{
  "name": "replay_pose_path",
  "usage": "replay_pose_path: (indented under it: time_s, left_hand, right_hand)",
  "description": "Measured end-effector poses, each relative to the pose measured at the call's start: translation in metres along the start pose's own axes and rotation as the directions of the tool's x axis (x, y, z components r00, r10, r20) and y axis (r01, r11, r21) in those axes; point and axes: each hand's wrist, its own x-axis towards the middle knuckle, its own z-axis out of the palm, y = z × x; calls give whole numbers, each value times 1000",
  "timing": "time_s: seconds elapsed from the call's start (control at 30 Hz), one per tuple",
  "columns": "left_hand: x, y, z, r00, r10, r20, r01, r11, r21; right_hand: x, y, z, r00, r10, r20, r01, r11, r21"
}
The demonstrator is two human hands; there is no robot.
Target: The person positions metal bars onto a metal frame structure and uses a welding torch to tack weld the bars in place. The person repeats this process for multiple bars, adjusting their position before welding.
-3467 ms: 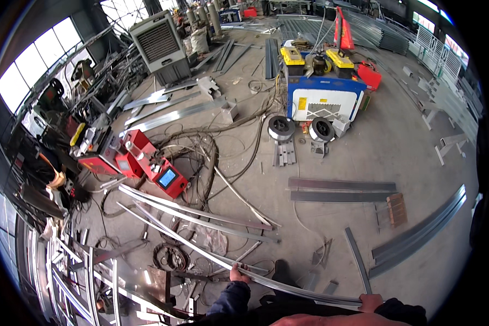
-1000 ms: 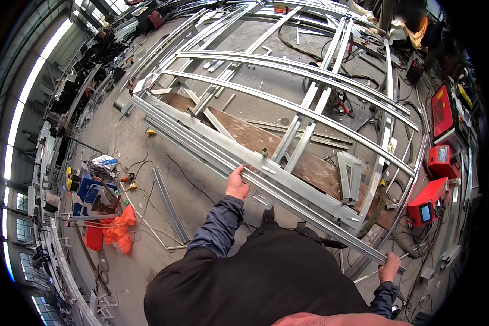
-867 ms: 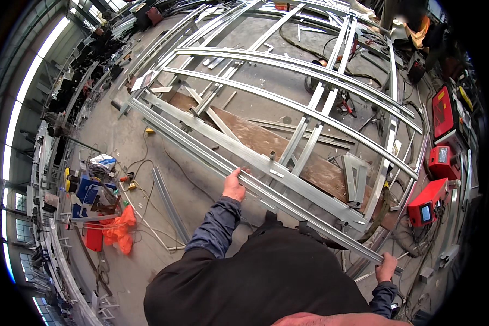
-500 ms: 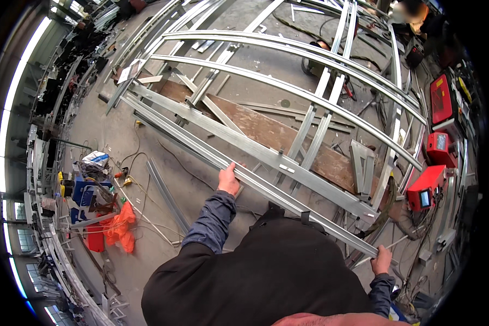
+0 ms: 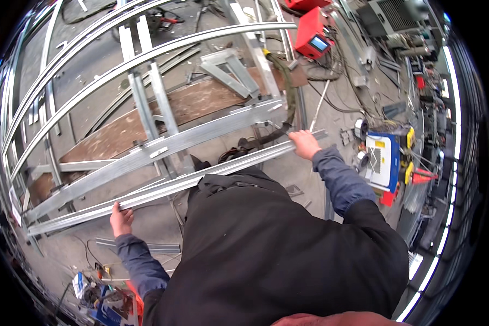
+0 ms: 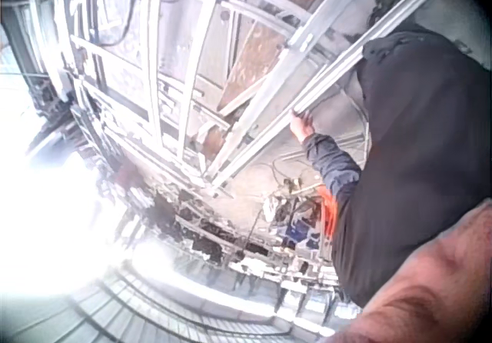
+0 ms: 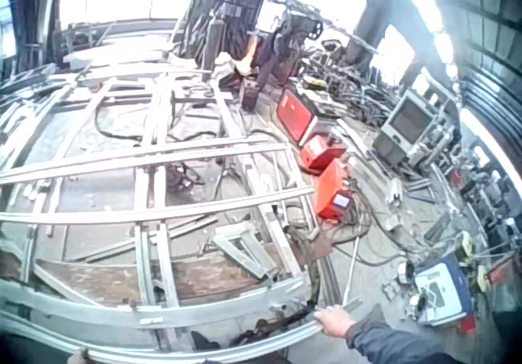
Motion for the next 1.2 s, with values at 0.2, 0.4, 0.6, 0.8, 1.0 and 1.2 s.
replay_pose_path:
  time_s: [0.2, 0.4, 0.6, 0.8, 1.0, 1.2]
  left_hand:
    - [38, 15, -32, 1000, -28, 4, 28, 999, 37]
    - [67, 14, -53, 999, -32, -29, 30, 997, -74]
    - [45, 16, -28, 1000, 5, -21, -9, 986, -169]
    - [-8, 17, -26, 976, 202, 84, -157, 914, -374]
    - [-87, 42, 30, 936, 322, -144, -352, 884, -308]
    - [-119, 47, 86, 873, 453, -183, -480, 730, -486]
  right_hand:
    - [19, -27, 14, 998, -48, -39, 50, 997, 62]
    - [32, -50, 24, 989, -132, -74, 136, 989, 53]
    - [39, -54, 59, 966, -154, -207, 180, 977, 115]
    - [12, -54, 23, 952, -142, -271, 202, 957, 208]
    - [-13, -31, -15, 885, -265, -383, 344, 926, 154]
    - [-17, -32, -60, 860, -323, -395, 356, 935, 10]
